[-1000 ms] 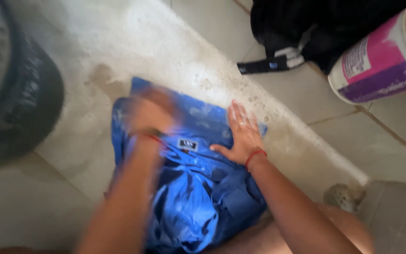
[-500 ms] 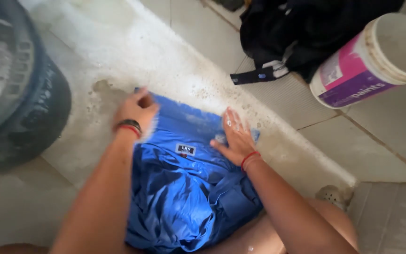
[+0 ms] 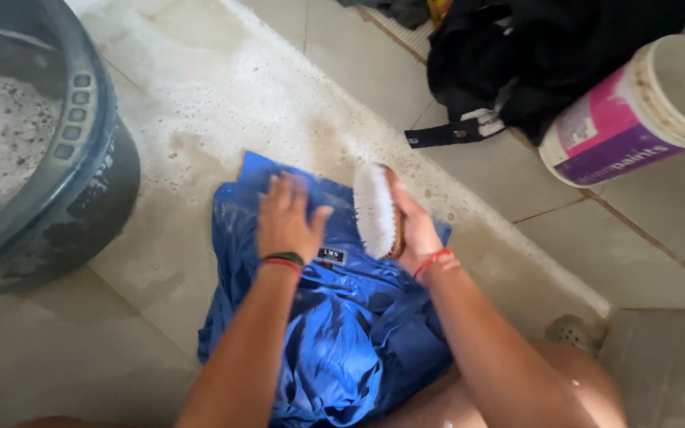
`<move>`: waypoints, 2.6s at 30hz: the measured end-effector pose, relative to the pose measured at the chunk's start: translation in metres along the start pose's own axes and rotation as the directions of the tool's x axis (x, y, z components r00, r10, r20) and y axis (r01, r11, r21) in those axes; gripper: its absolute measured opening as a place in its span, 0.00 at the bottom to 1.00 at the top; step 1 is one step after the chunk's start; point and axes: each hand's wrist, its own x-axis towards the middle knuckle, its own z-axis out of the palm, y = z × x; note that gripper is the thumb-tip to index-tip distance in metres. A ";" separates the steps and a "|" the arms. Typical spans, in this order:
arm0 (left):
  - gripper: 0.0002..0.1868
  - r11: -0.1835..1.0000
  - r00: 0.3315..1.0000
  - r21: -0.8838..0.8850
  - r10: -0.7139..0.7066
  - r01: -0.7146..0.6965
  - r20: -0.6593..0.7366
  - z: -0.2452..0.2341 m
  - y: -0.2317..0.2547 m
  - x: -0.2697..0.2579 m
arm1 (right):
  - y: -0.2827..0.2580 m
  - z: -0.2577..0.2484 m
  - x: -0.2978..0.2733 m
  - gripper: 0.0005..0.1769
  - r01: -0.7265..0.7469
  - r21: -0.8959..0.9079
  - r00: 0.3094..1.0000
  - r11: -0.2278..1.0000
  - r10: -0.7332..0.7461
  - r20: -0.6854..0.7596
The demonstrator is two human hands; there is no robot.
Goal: Hand washing clothes on the floor of a bathroom using soap water, a bucket, and a brush.
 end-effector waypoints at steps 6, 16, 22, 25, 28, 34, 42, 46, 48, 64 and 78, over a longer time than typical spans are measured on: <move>0.36 0.969 0.996 0.249 -0.021 0.000 0.083 -0.002 -0.035 0.004 | 0.029 0.065 0.038 0.28 0.290 -0.905 0.831 -0.312 -0.386 0.399; 0.34 0.975 0.996 0.220 -0.045 0.027 0.077 -0.009 -0.030 0.002 | 0.006 0.011 -0.026 0.25 -0.197 -0.907 0.856 -0.371 -0.517 0.025; 0.33 0.966 0.992 0.258 -0.014 -0.018 0.122 0.044 -0.030 -0.001 | 0.056 0.078 0.011 0.34 -0.119 -0.991 0.868 -0.063 -0.491 -0.073; 0.32 0.979 0.984 0.201 -0.005 -0.032 0.180 -0.001 -0.021 -0.012 | 0.021 0.103 -0.021 0.35 -0.181 -0.959 0.908 -0.217 -0.413 -0.078; 0.33 0.984 0.978 0.180 -0.038 0.001 0.203 -0.002 -0.022 -0.010 | 0.012 0.037 -0.034 0.19 -0.221 -0.966 0.843 -0.132 -0.525 -0.121; 0.40 0.906 0.889 0.415 -0.124 -0.079 0.440 -0.015 0.031 0.004 | 0.025 0.008 -0.024 0.26 -0.341 -0.940 0.750 -0.005 -0.604 -0.268; 0.40 0.983 0.871 0.164 -0.003 -0.088 0.491 0.016 0.026 -0.018 | 0.001 -0.020 -0.051 0.42 -0.253 -0.967 0.849 -0.043 -0.489 -0.200; 0.45 0.970 0.806 0.245 -0.142 -0.004 0.574 0.000 0.052 -0.013 | -0.029 -0.036 -0.079 0.39 -0.395 -0.919 0.802 0.012 -0.482 -0.351; 0.42 0.950 0.815 0.313 -0.189 0.010 0.547 0.043 0.060 -0.017 | -0.015 -0.024 -0.069 0.37 -0.292 -0.956 0.828 -0.014 -0.505 -0.245; 0.63 0.690 0.687 0.179 0.587 -0.701 0.430 -0.010 0.186 -0.015 | -0.033 -0.140 -0.069 0.77 0.073 -0.938 0.994 -0.339 -0.053 0.097; 0.26 0.941 0.952 0.222 0.205 -0.256 0.227 0.081 0.117 -0.031 | -0.030 -0.126 -0.056 0.85 -0.205 -0.922 0.979 -0.328 -0.056 -0.197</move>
